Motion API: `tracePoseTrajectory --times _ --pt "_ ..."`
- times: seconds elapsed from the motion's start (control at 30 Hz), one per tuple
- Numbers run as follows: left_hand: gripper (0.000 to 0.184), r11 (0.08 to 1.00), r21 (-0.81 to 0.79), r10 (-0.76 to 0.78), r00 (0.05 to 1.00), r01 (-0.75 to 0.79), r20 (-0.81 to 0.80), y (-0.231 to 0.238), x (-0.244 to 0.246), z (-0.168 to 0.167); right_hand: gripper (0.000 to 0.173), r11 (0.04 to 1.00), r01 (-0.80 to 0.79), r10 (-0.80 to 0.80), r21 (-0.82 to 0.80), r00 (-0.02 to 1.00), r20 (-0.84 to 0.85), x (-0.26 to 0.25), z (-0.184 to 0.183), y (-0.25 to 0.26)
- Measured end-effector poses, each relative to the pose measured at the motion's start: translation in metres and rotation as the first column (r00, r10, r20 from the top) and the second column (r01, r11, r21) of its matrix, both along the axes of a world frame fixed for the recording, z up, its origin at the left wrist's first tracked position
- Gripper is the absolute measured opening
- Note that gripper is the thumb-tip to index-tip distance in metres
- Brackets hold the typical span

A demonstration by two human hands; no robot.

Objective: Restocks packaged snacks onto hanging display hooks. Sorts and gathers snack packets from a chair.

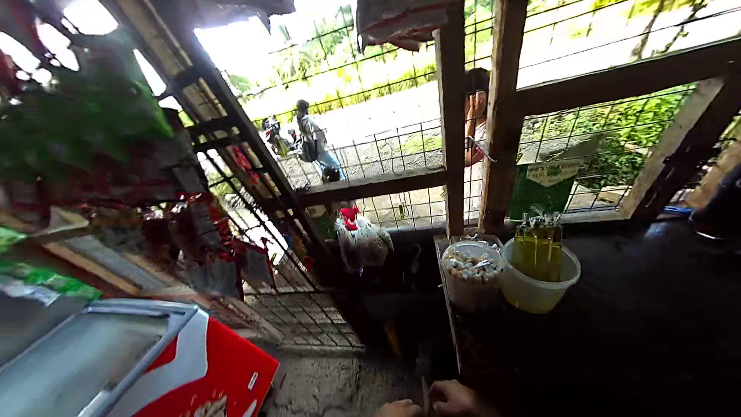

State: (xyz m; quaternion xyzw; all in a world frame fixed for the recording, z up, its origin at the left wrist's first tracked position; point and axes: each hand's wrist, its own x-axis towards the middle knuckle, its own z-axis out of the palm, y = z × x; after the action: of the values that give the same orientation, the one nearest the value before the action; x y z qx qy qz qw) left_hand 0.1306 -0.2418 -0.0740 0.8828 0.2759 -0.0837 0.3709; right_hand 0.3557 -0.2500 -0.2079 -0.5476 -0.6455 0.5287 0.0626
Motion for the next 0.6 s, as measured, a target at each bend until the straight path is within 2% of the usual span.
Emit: tracePoseTrajectory --times 0.2,0.37,0.43,0.6 --pt "0.034 0.950 -0.062 0.309 0.946 -0.305 0.098 -0.071 -0.026 -0.013 0.040 0.982 -0.186 0.186 -0.035 0.982 -0.012 -0.023 -0.005 -0.030" --pt "0.036 0.873 -0.090 0.487 0.871 -0.480 0.074 -0.112 -0.047 0.016 0.040 0.935 -0.353 0.353 0.004 0.935 0.000 -0.051 0.021 -0.040" --pt "0.034 0.833 -0.093 0.553 0.828 -0.546 0.093 -0.127 -0.060 0.003 0.040 0.932 -0.362 0.362 -0.030 0.932 -0.008 -0.053 0.018 -0.044" --pt "0.031 0.677 -0.227 0.713 0.700 -0.700 -0.035 -0.163 -0.119 -0.059 0.039 0.938 -0.303 0.316 -0.169 0.947 0.054 -0.047 -0.016 -0.060"
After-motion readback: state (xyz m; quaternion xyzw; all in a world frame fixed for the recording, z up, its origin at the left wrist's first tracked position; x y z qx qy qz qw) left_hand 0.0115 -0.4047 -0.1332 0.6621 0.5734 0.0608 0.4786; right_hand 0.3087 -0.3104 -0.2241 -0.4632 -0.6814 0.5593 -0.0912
